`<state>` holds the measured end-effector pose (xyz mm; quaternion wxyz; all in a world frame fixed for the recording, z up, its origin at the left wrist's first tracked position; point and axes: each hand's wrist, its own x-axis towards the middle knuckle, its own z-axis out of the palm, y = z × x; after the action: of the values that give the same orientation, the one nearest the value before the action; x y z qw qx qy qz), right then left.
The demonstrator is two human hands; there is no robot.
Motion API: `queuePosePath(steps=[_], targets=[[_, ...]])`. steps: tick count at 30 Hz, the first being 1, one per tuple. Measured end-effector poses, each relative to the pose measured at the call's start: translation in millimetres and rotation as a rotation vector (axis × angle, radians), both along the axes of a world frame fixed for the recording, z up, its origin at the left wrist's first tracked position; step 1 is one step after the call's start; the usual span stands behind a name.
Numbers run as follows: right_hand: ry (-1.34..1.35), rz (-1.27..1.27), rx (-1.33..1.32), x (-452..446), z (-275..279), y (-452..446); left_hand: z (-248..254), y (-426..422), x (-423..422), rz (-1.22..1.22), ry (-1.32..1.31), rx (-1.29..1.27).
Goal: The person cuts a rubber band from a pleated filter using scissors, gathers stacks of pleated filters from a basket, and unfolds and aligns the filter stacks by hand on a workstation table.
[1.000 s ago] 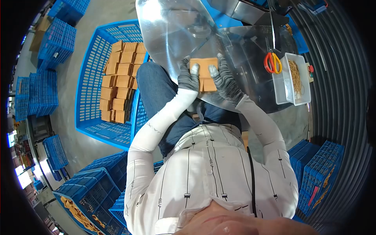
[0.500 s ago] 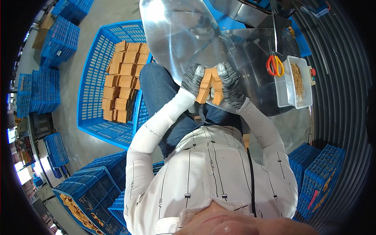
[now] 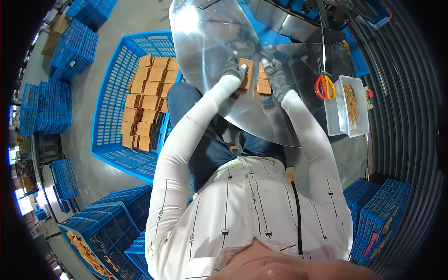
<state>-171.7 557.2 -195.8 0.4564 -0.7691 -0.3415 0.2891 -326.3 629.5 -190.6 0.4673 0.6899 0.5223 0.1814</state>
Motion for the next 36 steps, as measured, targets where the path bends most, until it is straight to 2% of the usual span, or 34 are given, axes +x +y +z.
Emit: queuePosePath(steps=[1, 2, 4, 5, 6, 7, 8, 9, 11, 13, 14, 15, 17, 19, 21, 24, 26, 29, 31, 34, 35, 36], targets=[[-0.232, -0.006, -0.112, -5, 11, 7, 5, -2, -4, -0.007, 0.184, 0.130], [-0.408, 0.014, -0.347, -6, 25, 7, 11, -4, -8, -0.012, 0.367, 0.262], [-0.757, 0.086, -0.248, -8, 22, -5, 20, -8, -24, -0.021, 0.679, 0.622], [-0.928, 0.129, -0.198, -5, 16, -13, 22, -5, -36, -0.010, 0.587, 0.624], [-0.822, 0.183, -0.084, 2, -2, -18, 23, 1, -53, 0.006, 0.498, 0.624], [-0.800, 0.198, -0.113, 0, -2, -23, 20, 7, -72, 0.027, 0.413, 0.622], [-0.778, 0.213, -0.142, -3, 0, -28, -3, 22, -87, 0.161, 0.320, 0.702], [-0.756, 0.232, -0.166, -5, 0, -29, -36, 48, -111, 0.257, -0.050, 0.743], [-0.801, 0.291, 0.053, 1, -22, -22, 4, 43, -167, 0.467, -0.118, 0.627], [-0.733, 0.431, 0.022, -3, -9, -5, -39, 63, -237, 0.668, -0.167, 0.749], [-0.524, 0.422, 0.107, -17, -2, -1, -53, 61, -273, 0.828, -0.175, 0.381], [-0.319, 0.402, 0.175, -25, 3, -3, -107, 70, -319, 0.979, -0.056, 0.358], [-0.529, 0.407, 0.292, -19, -18, -7, -115, 30, -375, 0.570, 0.678, 0.128], [-0.461, 0.330, 0.293, -20, -31, -25, -126, -5, -407, 0.023, 1.300, -0.178], [-0.322, 0.264, 0.206, -36, -21, -43, -205, -24, -444, 0.211, 1.189, -0.328], [-0.119, 0.244, 0.203, -44, -23, -55, -244, -35, -469, -0.213, 1.284, -0.477], [-0.271, 0.229, 0.145, -49, -22, -55, -306, -42, -492, -0.230, 1.274, -0.531], [-0.543, 0.246, 0.102, -62, -16, -52, -407, -55, -533, -0.121, 1.239, -0.594], [-0.622, 0.263, 0.128, -70, -20, -49, -410, -47, -529, -0.123, 1.145, -0.786], [-0.625, 0.276, 0.078, -71, -24, -46, -381, -42, -537, 1.199, 0.593, -1.061], [-0.618, 0.278, 0.067, -70, -26, -46, -374, -41, -535, 1.329, 0.514, -1.038], [-0.594, 0.274, 0.067, -71, -26, -46, -373, -41, -534, 1.359, 0.494, -1.022]])
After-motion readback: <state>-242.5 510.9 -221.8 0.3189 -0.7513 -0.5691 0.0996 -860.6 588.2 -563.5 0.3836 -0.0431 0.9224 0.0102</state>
